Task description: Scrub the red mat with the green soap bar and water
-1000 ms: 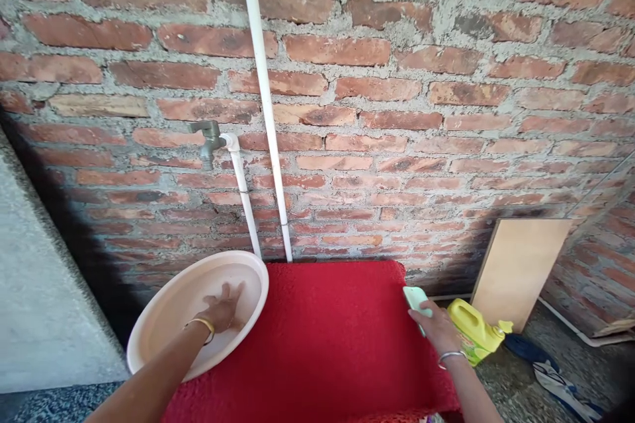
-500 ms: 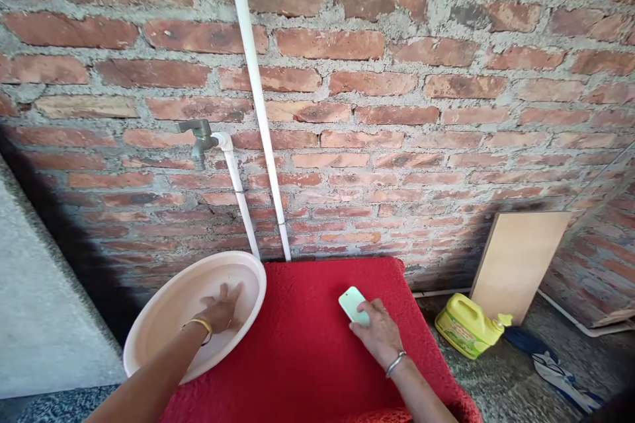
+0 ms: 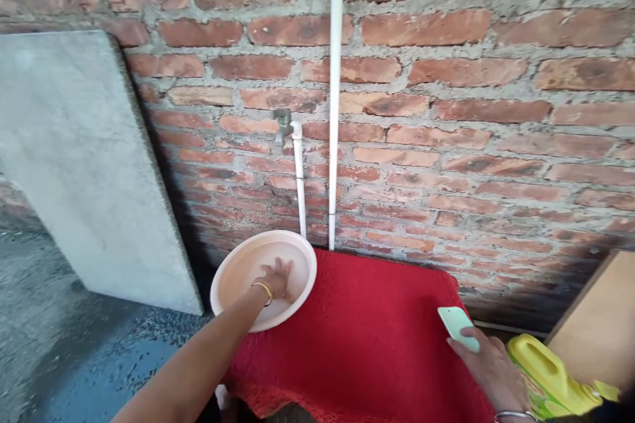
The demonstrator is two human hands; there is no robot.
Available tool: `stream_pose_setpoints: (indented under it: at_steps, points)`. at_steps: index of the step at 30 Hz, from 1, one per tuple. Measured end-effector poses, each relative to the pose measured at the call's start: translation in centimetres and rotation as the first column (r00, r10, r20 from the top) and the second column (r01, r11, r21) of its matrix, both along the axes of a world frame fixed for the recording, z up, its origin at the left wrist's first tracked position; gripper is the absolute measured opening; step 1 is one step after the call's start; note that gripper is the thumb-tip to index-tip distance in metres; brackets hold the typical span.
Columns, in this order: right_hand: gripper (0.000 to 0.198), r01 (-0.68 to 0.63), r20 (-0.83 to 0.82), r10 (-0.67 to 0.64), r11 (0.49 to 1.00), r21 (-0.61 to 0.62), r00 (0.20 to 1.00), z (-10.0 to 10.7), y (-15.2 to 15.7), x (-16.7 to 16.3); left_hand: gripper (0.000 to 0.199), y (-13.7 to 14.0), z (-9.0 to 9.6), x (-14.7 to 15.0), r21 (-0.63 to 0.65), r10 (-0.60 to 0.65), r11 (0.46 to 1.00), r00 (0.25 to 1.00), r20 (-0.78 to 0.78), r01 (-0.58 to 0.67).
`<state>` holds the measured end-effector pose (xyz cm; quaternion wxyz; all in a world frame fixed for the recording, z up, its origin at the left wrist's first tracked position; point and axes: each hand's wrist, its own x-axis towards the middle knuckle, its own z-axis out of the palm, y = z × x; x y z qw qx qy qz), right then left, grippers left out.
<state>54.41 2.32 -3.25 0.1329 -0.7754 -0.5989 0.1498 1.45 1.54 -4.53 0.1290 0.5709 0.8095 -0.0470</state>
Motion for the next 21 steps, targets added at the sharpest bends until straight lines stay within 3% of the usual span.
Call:
stream_pose_setpoints:
  at_steps: [4,9,12,16,21]
  points:
    - [0.032,-0.202,-0.081,0.202,0.979,0.014,0.976,0.6,-1.0,-8.0,0.133,0.2,0.7,0.5,-0.204,0.053,0.977,0.999,-0.005,-0.053]
    - [0.022,-0.415,-0.045,0.413,0.908,-0.050,0.910,2.7,-2.4,-21.5,0.137,0.0,1.5,0.7,-0.199,0.078,0.978,0.995,0.061,-0.065]
    - [0.023,-0.475,-0.035,0.474,0.876,-0.078,0.880,3.1,-2.7,-27.4,0.141,0.0,1.6,0.6,-0.165,0.121,0.981,0.983,0.139,-0.098]
    - [0.025,-0.542,-0.012,0.543,0.836,-0.083,0.840,2.5,-2.6,-29.3,0.142,0.1,1.9,0.6,-0.146,0.113,0.985,0.978,0.175,-0.088]
    - [0.026,-0.451,0.038,0.462,0.879,-0.154,0.886,2.7,-1.3,-25.3,0.133,0.0,2.6,1.3,-0.209,0.115,0.974,0.984,0.138,-0.085]
